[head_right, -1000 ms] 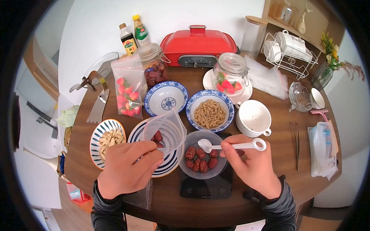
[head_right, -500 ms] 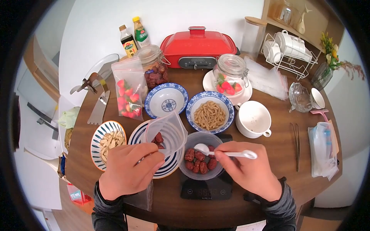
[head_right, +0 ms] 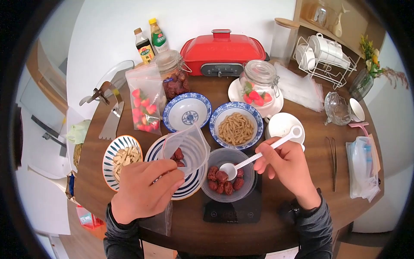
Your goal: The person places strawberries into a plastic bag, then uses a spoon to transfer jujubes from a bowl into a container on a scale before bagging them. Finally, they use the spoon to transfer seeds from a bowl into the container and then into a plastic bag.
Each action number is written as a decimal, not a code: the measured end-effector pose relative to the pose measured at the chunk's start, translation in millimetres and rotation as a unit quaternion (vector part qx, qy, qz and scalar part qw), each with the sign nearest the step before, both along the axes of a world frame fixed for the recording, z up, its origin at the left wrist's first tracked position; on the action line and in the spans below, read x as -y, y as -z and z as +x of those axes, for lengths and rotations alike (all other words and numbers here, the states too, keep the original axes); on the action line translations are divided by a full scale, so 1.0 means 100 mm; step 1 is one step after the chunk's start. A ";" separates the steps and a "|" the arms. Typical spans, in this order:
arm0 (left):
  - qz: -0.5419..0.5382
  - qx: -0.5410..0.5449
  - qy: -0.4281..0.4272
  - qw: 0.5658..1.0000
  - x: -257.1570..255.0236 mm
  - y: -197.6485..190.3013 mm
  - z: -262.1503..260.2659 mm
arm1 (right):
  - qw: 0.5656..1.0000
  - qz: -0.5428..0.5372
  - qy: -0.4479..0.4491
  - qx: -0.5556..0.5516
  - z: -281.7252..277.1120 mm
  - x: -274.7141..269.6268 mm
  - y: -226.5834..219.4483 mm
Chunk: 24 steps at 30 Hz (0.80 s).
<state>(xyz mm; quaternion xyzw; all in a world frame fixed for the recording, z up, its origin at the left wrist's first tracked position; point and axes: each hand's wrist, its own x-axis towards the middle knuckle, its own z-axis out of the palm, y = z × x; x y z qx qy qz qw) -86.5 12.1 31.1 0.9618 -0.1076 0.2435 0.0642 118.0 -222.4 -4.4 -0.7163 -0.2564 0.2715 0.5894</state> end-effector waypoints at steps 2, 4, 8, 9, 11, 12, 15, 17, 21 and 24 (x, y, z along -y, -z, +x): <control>-0.002 0.000 0.000 1.000 0.01 -0.02 0.00 | 1.000 0.002 -0.005 -0.017 0.04 0.00 0.06; -0.012 -0.034 -0.008 0.999 0.03 -0.07 -0.01 | 0.999 0.005 -0.008 -0.034 0.07 0.00 0.07; -0.011 -0.027 -0.009 1.000 0.02 -0.07 -0.01 | 0.997 0.039 0.029 -0.064 0.13 0.05 0.07; -0.010 -0.022 -0.005 1.000 0.02 -0.06 0.00 | 0.994 0.063 0.048 -0.079 0.14 0.08 0.07; -0.011 -0.014 0.000 1.000 0.02 -0.05 0.00 | 0.992 0.094 0.067 -0.059 0.12 0.11 -0.02; -0.008 -0.015 0.002 1.000 0.02 -0.05 -0.01 | 0.987 0.124 0.087 -0.042 0.11 0.14 -0.08; -0.001 -0.013 0.005 1.000 0.01 -0.05 -0.01 | 0.982 0.159 0.097 0.021 -0.02 0.15 -0.33; 0.005 -0.011 0.005 1.000 0.01 -0.04 -0.02 | 0.978 0.160 0.094 0.099 -0.19 0.09 -0.45; -0.009 -0.002 0.012 1.000 0.00 -0.08 -0.04 | 0.947 0.148 -0.042 0.283 -0.47 -0.06 -0.56; -0.037 0.007 -0.001 0.999 -0.05 -0.11 -0.04 | 0.896 0.142 -0.036 0.419 -0.52 -0.03 -0.65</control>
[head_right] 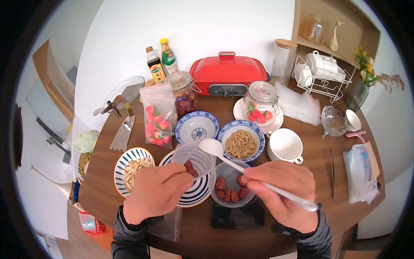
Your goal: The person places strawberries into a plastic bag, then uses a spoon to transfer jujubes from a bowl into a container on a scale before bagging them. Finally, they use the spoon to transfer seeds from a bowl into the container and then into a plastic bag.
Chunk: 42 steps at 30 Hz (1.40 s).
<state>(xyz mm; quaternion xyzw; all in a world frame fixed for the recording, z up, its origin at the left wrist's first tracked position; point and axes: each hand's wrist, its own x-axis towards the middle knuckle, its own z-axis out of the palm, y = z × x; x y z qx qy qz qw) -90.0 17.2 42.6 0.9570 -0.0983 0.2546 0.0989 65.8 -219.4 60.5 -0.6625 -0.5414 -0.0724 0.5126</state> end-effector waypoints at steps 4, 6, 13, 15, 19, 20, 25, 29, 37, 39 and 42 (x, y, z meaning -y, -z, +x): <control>-0.055 0.033 -0.043 0.997 -0.08 -0.10 -0.02 | 0.995 0.038 0.047 -0.085 -0.06 0.13 0.07; -0.073 0.044 -0.045 0.995 -0.14 -0.08 -0.01 | 0.995 0.046 0.051 -0.069 -0.05 0.13 0.12; -0.112 0.072 -0.079 0.988 -0.17 -0.09 -0.02 | 0.995 -0.032 0.074 0.064 -0.02 0.16 0.17; -0.113 0.072 -0.083 0.987 -0.16 -0.07 -0.01 | 0.992 -0.045 0.084 0.083 -0.01 0.14 0.15; -0.141 0.091 -0.121 0.978 -0.12 -0.04 0.01 | 0.995 -0.028 0.077 0.055 -0.07 0.19 0.13; -0.170 0.096 -0.138 0.971 -0.12 -0.04 0.02 | 0.998 -0.005 0.070 0.007 -0.10 0.21 0.14; -0.162 0.150 -0.149 0.964 -0.18 0.01 0.04 | 0.997 -0.002 -0.021 0.078 -0.14 0.15 0.13; -0.239 0.196 -0.169 0.936 -0.19 -0.01 -0.06 | 0.997 0.055 -0.045 0.033 -0.19 0.08 0.19; -0.479 0.241 -0.124 0.835 -0.04 -0.20 -0.21 | 0.971 -0.171 -0.031 0.162 -0.39 -0.18 0.24; -0.495 0.239 -0.116 0.827 0.00 -0.21 -0.24 | 0.961 -0.202 -0.026 0.187 -0.49 -0.31 0.30; -0.516 0.251 -0.091 0.814 0.02 -0.23 -0.26 | 0.947 -0.217 -0.012 0.237 -0.61 -0.48 0.43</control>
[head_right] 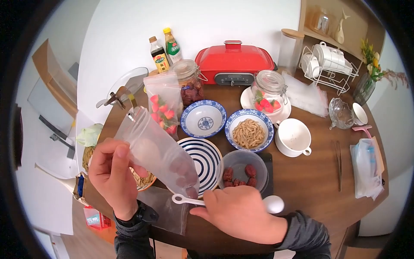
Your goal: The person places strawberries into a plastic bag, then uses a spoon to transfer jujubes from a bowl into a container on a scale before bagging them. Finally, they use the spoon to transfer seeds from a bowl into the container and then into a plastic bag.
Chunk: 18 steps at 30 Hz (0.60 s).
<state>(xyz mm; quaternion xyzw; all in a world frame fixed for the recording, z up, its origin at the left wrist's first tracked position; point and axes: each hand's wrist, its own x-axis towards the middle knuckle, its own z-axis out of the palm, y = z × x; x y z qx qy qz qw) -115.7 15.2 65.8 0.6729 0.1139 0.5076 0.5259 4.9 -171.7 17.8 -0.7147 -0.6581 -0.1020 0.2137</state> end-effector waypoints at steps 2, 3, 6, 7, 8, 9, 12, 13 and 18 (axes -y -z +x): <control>-0.019 0.008 0.022 1.000 0.00 -0.01 -0.01 | 1.000 -0.016 0.000 0.024 -0.07 -0.08 0.04; -0.018 0.008 0.023 1.000 0.00 -0.02 -0.02 | 1.000 0.002 -0.015 0.018 -0.09 -0.11 0.08; -0.026 0.007 0.025 0.999 0.01 -0.02 -0.04 | 0.999 0.005 -0.030 0.033 -0.11 -0.12 0.16; -0.029 0.009 0.035 0.999 0.00 -0.02 -0.04 | 0.999 0.004 -0.032 0.034 -0.11 -0.12 0.16; -0.031 0.012 0.045 0.998 0.00 -0.02 -0.04 | 0.999 -0.010 -0.033 0.036 -0.11 -0.11 0.14; -0.031 0.014 0.044 0.998 -0.01 -0.02 -0.03 | 0.998 -0.024 -0.034 0.038 -0.10 -0.10 0.13; -0.024 -0.002 -0.025 0.999 -0.05 -0.03 0.02 | 0.996 -0.050 -0.047 0.048 -0.12 -0.07 0.11; -0.029 -0.007 -0.014 0.999 -0.09 -0.03 0.02 | 0.996 -0.050 -0.047 0.049 -0.11 -0.07 0.13; -0.013 -0.007 0.062 0.998 -0.23 0.01 0.01 | 0.997 -0.024 -0.074 -0.016 -0.04 -0.05 0.09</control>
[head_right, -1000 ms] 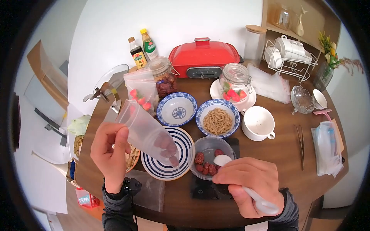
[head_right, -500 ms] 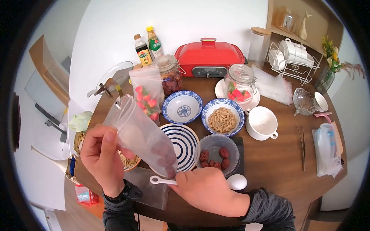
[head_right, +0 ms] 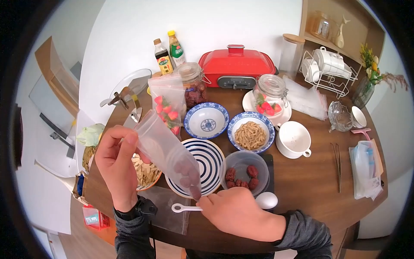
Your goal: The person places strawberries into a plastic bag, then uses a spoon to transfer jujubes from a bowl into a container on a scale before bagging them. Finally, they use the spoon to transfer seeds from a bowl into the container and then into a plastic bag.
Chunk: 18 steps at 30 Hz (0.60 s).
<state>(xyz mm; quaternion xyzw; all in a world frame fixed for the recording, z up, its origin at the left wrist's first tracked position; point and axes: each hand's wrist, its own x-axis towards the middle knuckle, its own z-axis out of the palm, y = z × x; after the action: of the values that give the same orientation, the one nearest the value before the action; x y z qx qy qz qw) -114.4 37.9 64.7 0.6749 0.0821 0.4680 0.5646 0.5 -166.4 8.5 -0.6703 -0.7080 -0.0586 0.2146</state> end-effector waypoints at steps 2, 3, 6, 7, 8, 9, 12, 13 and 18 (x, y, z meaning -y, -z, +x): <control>0.023 -0.019 0.012 0.999 -0.01 -0.01 -0.03 | 0.999 0.032 0.007 -0.025 0.12 0.09 -0.12; 0.021 -0.021 0.009 1.000 -0.03 0.00 -0.03 | 0.997 0.062 0.015 -0.052 0.20 0.14 -0.19; 0.089 -0.041 -0.009 0.995 -0.09 0.05 0.01 | 0.979 0.145 0.054 -0.134 0.41 0.31 -0.39; 0.125 -0.051 -0.022 0.991 -0.12 0.09 0.03 | 0.974 0.176 0.076 -0.123 0.46 0.35 -0.47; 0.162 -0.061 -0.035 0.984 -0.15 0.10 0.06 | 0.967 0.206 0.098 -0.111 0.51 0.38 -0.51; 0.160 -0.061 -0.034 0.985 -0.16 0.11 0.07 | 0.959 0.235 0.112 -0.109 0.55 0.39 -0.51; 0.230 -0.103 -0.059 0.966 -0.21 0.09 0.10 | 0.952 0.189 0.167 -0.174 0.62 0.53 -0.48; 0.275 -0.127 -0.038 0.952 -0.20 0.06 0.09 | 0.946 0.204 0.180 -0.173 0.64 0.52 -0.40; 0.357 -0.186 0.024 0.915 -0.07 0.02 0.12 | 0.934 0.189 0.207 -0.222 0.72 0.45 -0.21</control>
<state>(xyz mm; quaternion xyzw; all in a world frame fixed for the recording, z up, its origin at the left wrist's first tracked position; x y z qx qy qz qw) -102.8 44.4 62.7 0.9082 -0.0037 0.3187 0.2714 72.7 -211.0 29.7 -0.7451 -0.4632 -0.0840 0.4725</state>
